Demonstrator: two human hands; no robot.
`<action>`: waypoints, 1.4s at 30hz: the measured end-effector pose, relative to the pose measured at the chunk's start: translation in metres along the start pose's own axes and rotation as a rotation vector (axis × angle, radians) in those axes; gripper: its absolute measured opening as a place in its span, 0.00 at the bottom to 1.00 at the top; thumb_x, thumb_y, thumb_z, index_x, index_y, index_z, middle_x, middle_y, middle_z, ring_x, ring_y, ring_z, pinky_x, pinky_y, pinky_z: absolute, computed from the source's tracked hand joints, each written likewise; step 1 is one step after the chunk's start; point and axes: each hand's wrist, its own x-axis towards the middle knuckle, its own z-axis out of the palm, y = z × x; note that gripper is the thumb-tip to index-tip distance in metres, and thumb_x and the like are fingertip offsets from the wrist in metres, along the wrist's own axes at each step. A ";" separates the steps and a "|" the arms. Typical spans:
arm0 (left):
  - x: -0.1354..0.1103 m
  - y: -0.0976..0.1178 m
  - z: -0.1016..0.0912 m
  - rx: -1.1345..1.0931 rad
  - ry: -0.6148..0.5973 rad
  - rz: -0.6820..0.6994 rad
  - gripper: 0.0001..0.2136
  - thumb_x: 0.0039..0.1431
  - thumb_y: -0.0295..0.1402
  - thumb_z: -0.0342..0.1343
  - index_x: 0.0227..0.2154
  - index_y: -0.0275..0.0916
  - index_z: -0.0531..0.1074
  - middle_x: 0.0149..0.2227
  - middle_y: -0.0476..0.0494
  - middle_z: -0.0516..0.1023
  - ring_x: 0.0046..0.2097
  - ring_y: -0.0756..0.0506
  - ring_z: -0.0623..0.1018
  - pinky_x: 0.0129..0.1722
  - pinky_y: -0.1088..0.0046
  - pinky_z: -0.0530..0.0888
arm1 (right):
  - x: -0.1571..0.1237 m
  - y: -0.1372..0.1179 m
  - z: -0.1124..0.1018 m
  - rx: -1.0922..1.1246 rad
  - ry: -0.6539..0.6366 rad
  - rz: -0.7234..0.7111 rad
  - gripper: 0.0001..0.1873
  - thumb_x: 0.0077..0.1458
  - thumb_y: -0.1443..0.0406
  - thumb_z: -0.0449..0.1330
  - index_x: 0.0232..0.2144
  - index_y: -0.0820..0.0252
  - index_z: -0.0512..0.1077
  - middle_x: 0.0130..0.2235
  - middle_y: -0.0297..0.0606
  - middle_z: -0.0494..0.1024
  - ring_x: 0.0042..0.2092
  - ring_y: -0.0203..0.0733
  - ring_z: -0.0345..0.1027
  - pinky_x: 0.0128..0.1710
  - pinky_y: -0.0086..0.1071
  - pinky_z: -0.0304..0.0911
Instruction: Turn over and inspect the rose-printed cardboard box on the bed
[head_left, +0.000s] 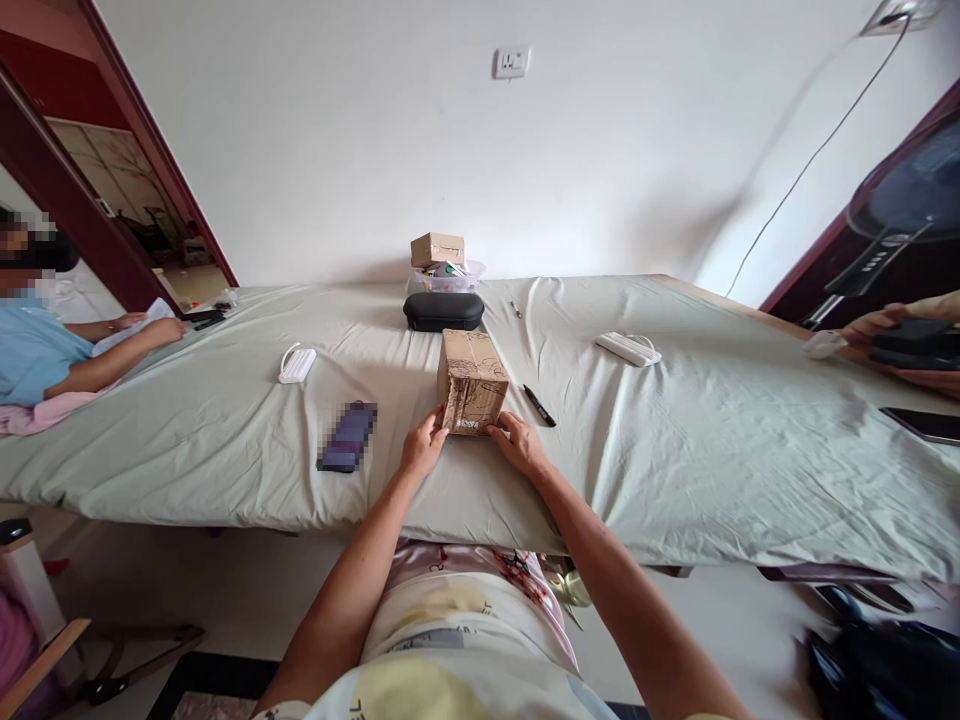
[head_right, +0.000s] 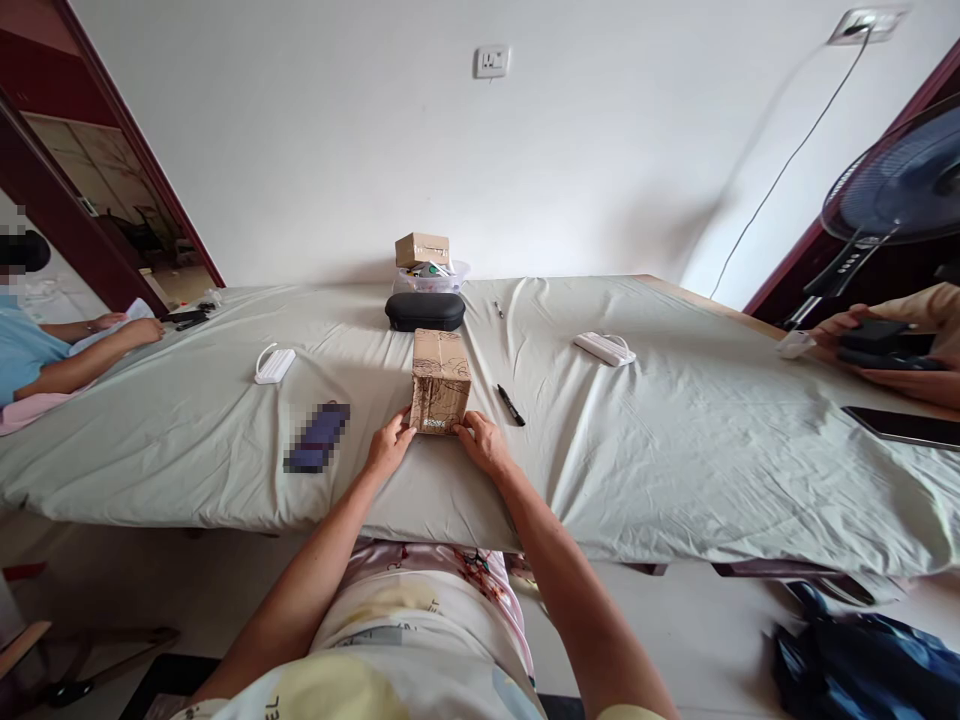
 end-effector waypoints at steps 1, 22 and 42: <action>0.000 0.001 0.000 0.014 0.002 -0.003 0.24 0.68 0.33 0.56 0.66 0.39 0.69 0.46 0.38 0.87 0.48 0.40 0.85 0.51 0.64 0.78 | 0.000 0.000 0.000 -0.001 0.016 0.007 0.15 0.65 0.55 0.55 0.28 0.53 0.65 0.31 0.36 0.75 0.33 0.42 0.70 0.37 0.35 0.69; 0.003 -0.005 0.006 0.106 0.027 0.009 0.11 0.66 0.28 0.55 0.45 0.40 0.81 0.45 0.38 0.86 0.48 0.39 0.84 0.52 0.63 0.77 | 0.006 0.005 -0.003 0.081 0.408 0.108 0.12 0.64 0.57 0.56 0.42 0.54 0.75 0.41 0.41 0.84 0.38 0.44 0.79 0.33 0.36 0.74; 0.001 -0.010 0.004 -0.070 0.197 0.202 0.23 0.63 0.45 0.62 0.57 0.38 0.73 0.61 0.32 0.76 0.66 0.35 0.73 0.68 0.56 0.68 | 0.002 -0.012 -0.017 0.010 0.508 -0.112 0.05 0.63 0.63 0.58 0.40 0.53 0.74 0.46 0.43 0.80 0.42 0.45 0.75 0.36 0.39 0.73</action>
